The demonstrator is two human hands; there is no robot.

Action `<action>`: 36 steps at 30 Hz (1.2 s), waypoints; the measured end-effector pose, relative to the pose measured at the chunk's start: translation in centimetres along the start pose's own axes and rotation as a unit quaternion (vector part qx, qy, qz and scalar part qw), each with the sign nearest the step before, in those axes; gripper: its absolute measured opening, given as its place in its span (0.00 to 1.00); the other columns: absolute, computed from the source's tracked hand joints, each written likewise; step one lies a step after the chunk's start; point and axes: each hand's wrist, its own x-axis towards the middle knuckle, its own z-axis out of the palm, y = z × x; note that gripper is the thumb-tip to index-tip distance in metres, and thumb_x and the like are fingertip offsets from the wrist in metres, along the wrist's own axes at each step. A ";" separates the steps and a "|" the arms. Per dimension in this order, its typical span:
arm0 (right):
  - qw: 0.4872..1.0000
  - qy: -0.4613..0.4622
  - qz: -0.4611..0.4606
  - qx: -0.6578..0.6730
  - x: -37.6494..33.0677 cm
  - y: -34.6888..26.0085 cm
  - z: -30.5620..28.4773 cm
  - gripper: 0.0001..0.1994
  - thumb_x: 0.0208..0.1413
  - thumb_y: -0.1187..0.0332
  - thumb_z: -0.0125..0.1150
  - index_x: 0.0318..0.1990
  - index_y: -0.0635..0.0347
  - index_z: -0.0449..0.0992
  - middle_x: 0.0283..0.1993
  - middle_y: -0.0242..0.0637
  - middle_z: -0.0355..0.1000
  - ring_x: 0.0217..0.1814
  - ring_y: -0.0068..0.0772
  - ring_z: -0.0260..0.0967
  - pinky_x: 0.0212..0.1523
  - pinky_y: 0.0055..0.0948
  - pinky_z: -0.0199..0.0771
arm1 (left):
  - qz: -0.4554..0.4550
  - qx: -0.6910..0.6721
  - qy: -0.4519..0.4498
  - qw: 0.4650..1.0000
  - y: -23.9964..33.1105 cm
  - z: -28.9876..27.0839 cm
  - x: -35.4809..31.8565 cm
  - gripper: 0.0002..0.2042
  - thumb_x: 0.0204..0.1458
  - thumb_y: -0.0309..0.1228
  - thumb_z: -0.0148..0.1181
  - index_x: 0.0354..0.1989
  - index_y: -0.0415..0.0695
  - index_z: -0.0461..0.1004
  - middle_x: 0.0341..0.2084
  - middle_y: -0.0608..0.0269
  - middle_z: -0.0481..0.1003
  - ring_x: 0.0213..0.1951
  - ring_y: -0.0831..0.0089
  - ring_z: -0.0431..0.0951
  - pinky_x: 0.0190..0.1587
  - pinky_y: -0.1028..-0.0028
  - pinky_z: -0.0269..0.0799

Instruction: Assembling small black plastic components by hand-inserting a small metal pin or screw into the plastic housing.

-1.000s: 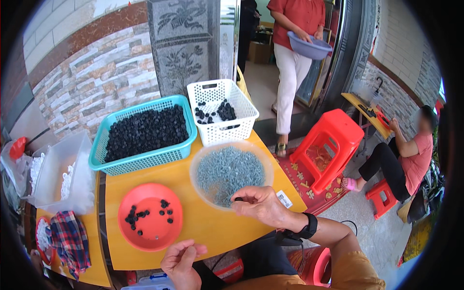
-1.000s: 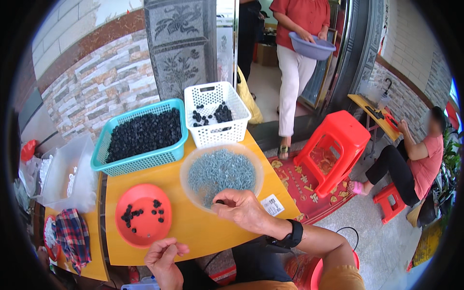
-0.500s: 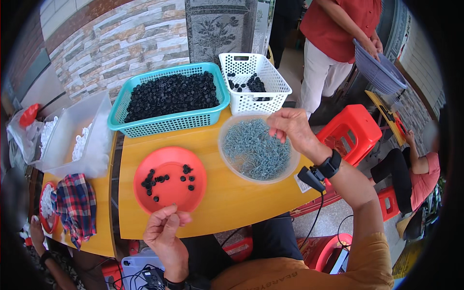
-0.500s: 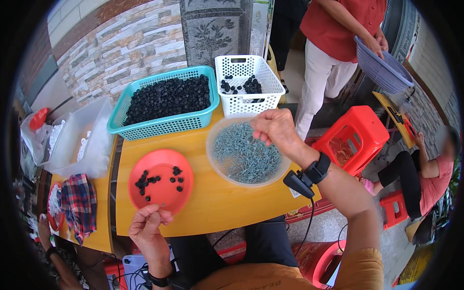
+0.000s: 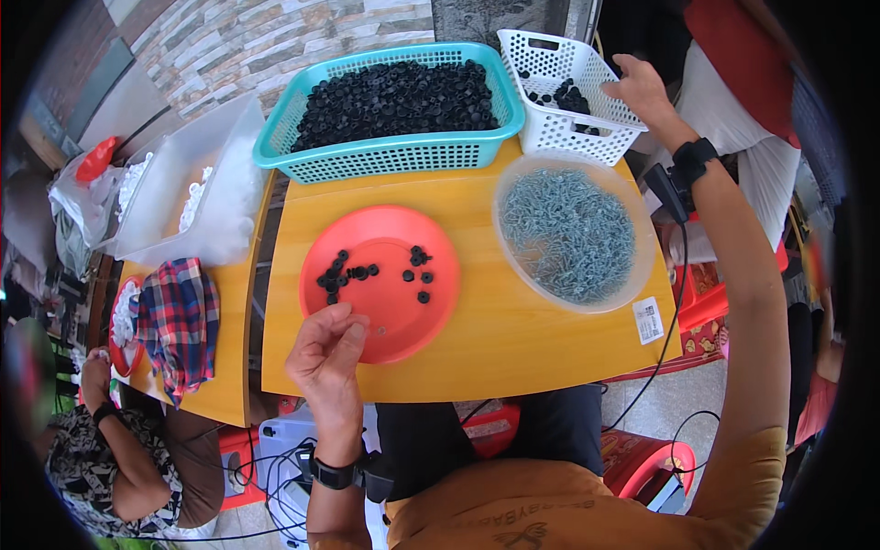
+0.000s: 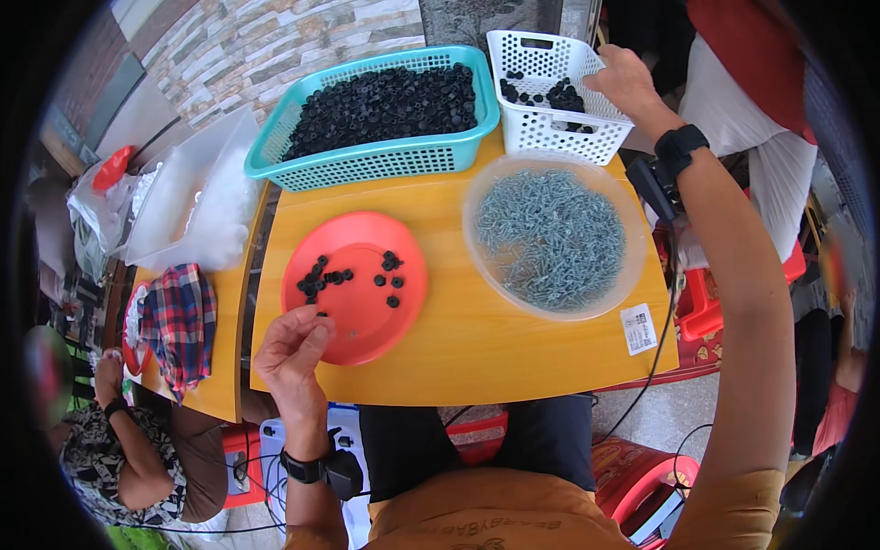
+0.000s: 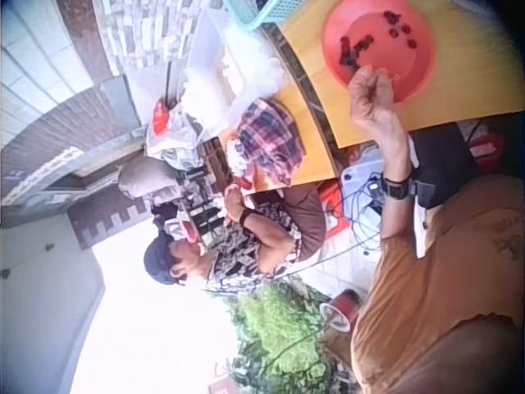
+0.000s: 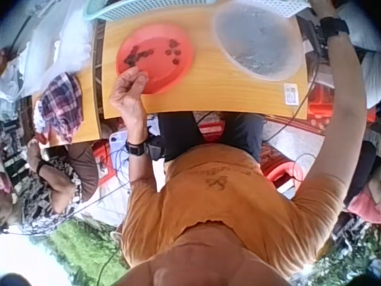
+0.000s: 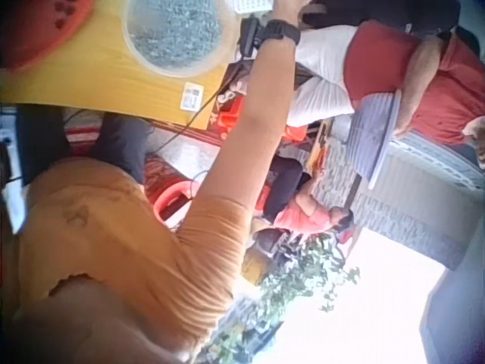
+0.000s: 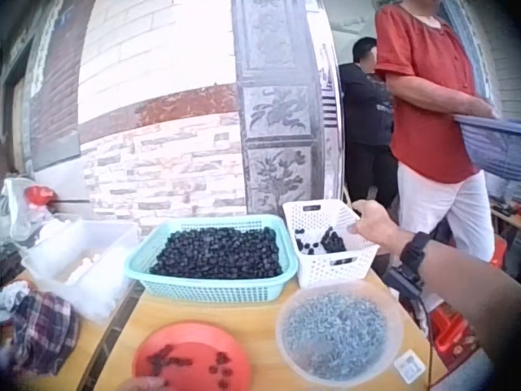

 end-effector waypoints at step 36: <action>0.848 -0.191 0.041 0.493 -24.1 -16.3 -6.7 0.06 0.48 0.82 0.57 0.33 0.64 0.76 0.27 0.33 0.70 0.28 0.21 0.65 0.29 0.19 0.63 | 0.103 0.290 -0.240 0.921 1.2 0.5 2.6 0.11 0.38 0.16 0.62 0.33 0.37 0.73 0.26 0.58 0.73 0.26 0.69 0.75 0.29 0.74 0.70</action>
